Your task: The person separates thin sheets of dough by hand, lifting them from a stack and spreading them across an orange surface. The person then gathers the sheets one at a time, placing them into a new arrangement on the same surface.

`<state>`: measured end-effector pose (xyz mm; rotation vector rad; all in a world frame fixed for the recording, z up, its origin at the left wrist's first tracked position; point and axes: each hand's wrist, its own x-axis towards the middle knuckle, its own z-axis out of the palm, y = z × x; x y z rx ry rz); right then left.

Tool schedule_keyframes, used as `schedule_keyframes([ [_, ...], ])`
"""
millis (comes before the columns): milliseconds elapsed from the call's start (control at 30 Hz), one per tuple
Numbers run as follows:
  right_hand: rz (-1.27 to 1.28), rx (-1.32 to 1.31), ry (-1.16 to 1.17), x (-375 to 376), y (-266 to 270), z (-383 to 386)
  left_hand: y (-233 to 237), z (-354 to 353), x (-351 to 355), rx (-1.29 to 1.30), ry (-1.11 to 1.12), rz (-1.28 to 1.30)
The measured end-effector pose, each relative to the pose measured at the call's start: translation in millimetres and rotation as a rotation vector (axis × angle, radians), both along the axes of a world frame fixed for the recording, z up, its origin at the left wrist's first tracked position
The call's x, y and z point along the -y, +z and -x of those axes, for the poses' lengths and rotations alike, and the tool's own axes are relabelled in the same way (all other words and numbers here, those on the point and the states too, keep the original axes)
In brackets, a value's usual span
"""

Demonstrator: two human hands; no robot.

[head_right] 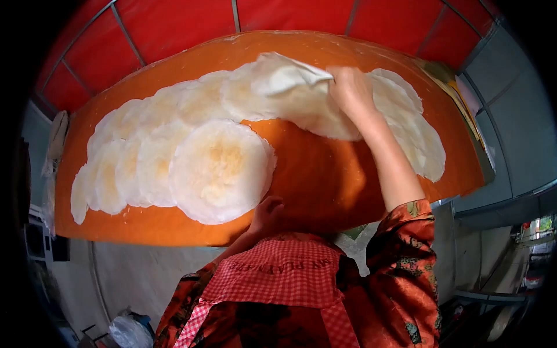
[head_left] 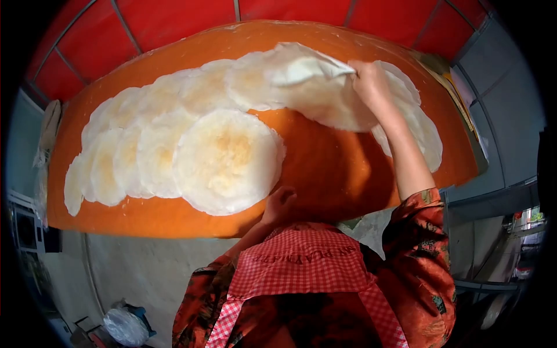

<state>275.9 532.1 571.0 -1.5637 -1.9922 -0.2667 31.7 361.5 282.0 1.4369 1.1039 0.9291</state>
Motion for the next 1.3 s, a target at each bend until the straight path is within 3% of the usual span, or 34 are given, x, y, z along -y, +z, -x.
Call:
schedule_keyframes([
  [100,-0.06,0.077,0.055,32,35,41,-27,-4,5,-0.135,0.004,-0.208],
  [133,0.129,-0.488,0.508,44,23,46,-37,-4,4,-0.188,0.0,-0.284],
  [200,0.115,-0.57,0.625,31,-54,55,-43,-2,4,-0.226,0.002,-0.341],
  [267,0.406,-0.574,0.186,53,-76,87,-46,-3,4,-0.188,-0.009,-0.302],
  [367,0.538,0.334,0.359,67,-210,107,-62,-4,-1,-0.186,-0.01,-0.362],
  [433,0.524,0.127,0.444,110,-242,97,-43,-6,3,-0.244,0.02,-0.413],
  [467,0.476,-0.012,0.412,123,-249,88,-31,-9,4,-0.153,0.011,-0.365],
  [533,0.371,-0.278,0.37,155,-260,61,-27,-5,5,-0.206,-0.035,-0.432],
  [600,0.421,-0.27,0.224,180,-286,20,-29,-4,7,-0.246,-0.041,-0.42],
  [667,0.585,-0.519,0.087,198,-305,-30,-26,-7,5,-0.186,-0.053,-0.446],
  [700,0.58,-0.693,-0.027,200,-307,-54,-21,-10,4,-0.161,-0.056,-0.463],
  [733,0.579,-1.214,0.019,199,-340,-94,-16,-13,3,-0.143,-0.066,-0.481],
  [800,0.309,-1.372,-0.163,187,-351,-170,-16,-14,4,-0.156,-0.075,-0.438],
  [833,0.088,-1.558,-0.439,178,-329,-187,-17,-15,6,-0.163,-0.078,-0.419],
  [900,-0.154,-1.754,-0.574,163,-315,-255,-20,-18,5,-0.17,-0.078,-0.36],
  [933,-0.225,-1.815,-0.536,159,-310,-284,-15,-19,4,-0.198,-0.08,-0.324],
  [967,-0.277,-1.822,-0.704,154,-275,-285,-11,-22,8,-0.227,-0.079,-0.287],
  [1033,-0.16,-1.737,-0.542,148,-279,-318,-25,-37,13,-0.245,0.109,-0.259],
  [1067,0.025,-1.562,-0.497,143,-275,-331,-18,-53,16,-0.263,0.183,-0.236],
  [1100,0.123,-1.562,-0.503,131,-275,-340,-33,-59,18,-0.318,0.272,-0.233],
  [1200,0.195,-1.74,-0.329,97,-272,-369,-30,-118,13,-0.363,0.176,-0.435],
  [1300,0.214,-1.816,-0.249,28,-300,-422,-10,-187,-2,-0.383,0.141,-0.396],
])
